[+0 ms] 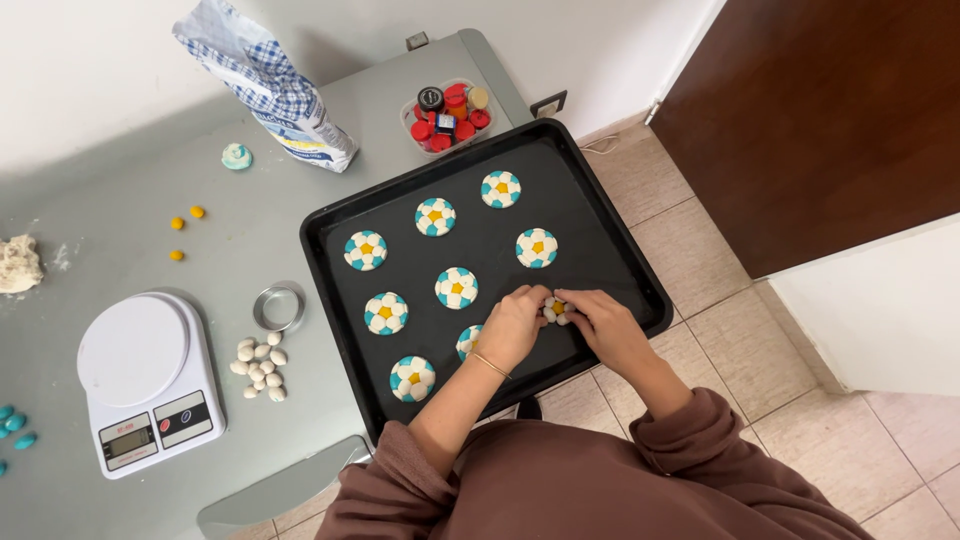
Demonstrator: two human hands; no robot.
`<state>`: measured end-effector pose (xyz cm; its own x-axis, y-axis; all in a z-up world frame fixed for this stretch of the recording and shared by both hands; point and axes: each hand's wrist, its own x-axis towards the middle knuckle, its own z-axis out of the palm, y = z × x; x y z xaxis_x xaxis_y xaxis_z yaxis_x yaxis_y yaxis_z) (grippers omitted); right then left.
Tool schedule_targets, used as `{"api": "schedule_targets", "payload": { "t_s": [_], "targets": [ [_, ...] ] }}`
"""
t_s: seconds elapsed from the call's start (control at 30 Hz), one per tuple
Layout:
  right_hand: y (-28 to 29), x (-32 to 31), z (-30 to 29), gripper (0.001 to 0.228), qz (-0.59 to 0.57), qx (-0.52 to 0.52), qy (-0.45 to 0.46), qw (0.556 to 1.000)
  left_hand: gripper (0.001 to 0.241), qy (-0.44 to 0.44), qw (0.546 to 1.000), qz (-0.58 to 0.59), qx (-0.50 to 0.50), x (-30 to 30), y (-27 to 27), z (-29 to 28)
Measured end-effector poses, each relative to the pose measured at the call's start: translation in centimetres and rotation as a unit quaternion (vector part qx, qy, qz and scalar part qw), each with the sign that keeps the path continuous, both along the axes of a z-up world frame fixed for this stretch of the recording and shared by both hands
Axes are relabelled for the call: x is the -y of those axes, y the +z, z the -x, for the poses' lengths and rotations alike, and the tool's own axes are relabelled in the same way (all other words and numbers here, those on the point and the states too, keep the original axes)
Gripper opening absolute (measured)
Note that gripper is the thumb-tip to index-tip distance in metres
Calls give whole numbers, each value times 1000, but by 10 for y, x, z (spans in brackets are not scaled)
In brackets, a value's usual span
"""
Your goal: Measure and roll small portions of dough and assemble them into flower-patterned cookies on a baking tray.
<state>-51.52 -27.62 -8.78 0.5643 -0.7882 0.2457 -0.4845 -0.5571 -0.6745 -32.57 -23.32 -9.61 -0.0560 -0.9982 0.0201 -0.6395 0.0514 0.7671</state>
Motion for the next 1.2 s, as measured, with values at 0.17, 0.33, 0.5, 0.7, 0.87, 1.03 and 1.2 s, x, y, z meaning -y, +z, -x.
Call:
{"api": "schedule_targets", "payload": {
  "t_s": [0.17, 0.33, 0.5, 0.7, 0.87, 1.03, 1.2],
  "targets": [
    [8, 2, -2, 36, -83, -27, -4, 996, 44, 24, 999, 1, -45, -4, 7, 4],
    [12, 3, -8, 35, -42, -33, 20, 998, 47, 48, 996, 27, 66, -8, -12, 15],
    [11, 3, -9, 32, 26, -56, 69, 996, 39, 89, 996, -16, 3, -12, -5, 7],
    [42, -4, -30, 37, -27, 21, 129, 991, 39, 109, 958, -75, -255, -31, -1, -28],
    [52, -20, -66, 33, -51, 79, 210, 973, 44, 109, 859, -109, -489, -76, 24, -67],
    [68, -54, -122, 32, 8, 95, 310, 946, 33, 134, 762, -76, -629, -141, 30, -104],
    [85, -93, -177, 42, -15, 87, 391, 916, 31, 178, 776, -59, -602, -202, 47, -140]
  ]
}}
